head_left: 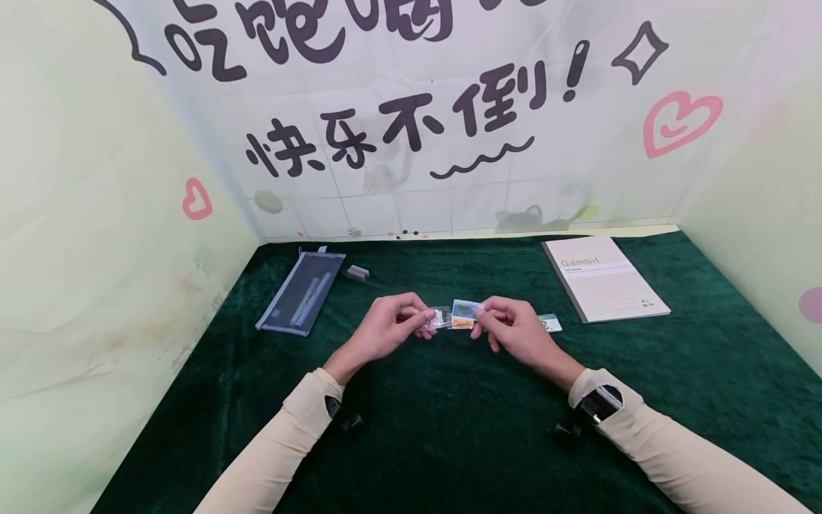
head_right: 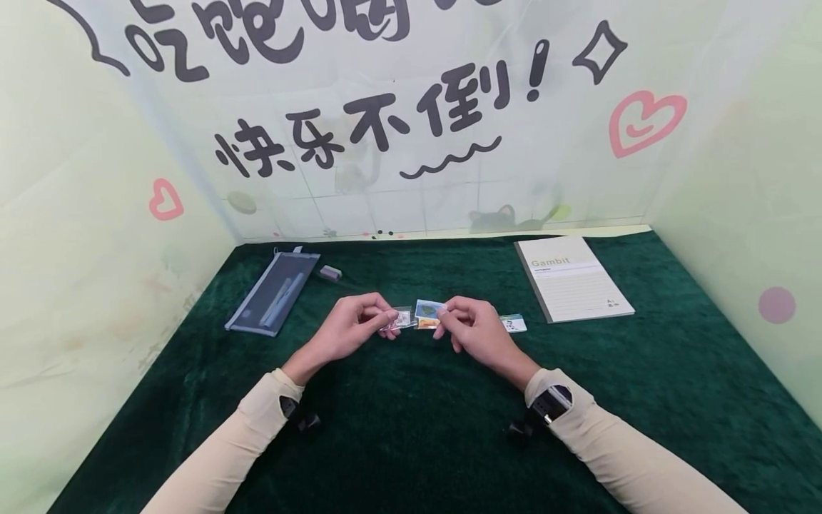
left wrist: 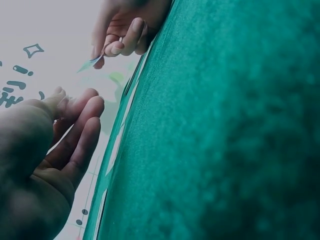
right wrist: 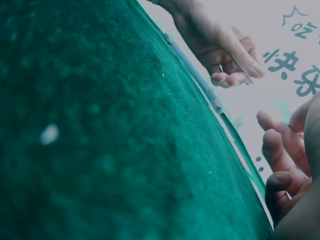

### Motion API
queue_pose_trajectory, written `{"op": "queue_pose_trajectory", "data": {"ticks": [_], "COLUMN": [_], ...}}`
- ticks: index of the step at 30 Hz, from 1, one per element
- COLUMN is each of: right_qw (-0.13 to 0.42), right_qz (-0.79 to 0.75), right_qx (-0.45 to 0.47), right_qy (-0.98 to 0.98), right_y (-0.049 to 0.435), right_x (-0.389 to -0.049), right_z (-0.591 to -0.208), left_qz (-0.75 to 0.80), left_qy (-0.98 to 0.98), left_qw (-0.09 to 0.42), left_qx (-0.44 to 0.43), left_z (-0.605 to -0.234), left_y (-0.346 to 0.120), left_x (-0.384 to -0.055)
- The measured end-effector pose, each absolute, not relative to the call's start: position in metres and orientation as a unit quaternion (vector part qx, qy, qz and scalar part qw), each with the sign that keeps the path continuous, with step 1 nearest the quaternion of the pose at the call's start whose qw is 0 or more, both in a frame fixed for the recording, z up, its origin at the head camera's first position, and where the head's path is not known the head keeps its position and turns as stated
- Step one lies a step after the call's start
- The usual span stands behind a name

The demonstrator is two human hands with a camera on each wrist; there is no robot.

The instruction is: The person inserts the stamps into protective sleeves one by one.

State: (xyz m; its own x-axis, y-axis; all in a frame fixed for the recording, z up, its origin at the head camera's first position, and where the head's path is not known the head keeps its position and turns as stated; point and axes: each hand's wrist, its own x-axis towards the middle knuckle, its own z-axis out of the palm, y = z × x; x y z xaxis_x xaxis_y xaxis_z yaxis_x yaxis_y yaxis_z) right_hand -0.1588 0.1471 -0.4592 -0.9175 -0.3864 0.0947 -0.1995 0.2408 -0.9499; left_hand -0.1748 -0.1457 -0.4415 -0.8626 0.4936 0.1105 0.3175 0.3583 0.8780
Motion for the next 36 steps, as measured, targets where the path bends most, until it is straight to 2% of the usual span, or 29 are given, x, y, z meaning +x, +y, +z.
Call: {"op": "queue_pose_trajectory", "data": {"ticks": [16,36], "right_qw": [0.013,-0.015], "right_qz": [-0.599,-0.613], "right_qx": [-0.186,-0.212], "right_qy": [0.779,0.761], "right_y": [0.1478,0.1462], "right_x": [-0.1568,-0.1571], "right_z": [-0.4580,-0.4609], "left_qz": [0.496,0.490], "left_qy": [0.826,0.823], "left_qw": [0.098,0.115], "left_qx": [0.250,0.264], "left_z": [-0.4419,-0.4433], "left_y": [-0.1458,-0.1433], "left_x": [-0.1744,-0.1741]}}
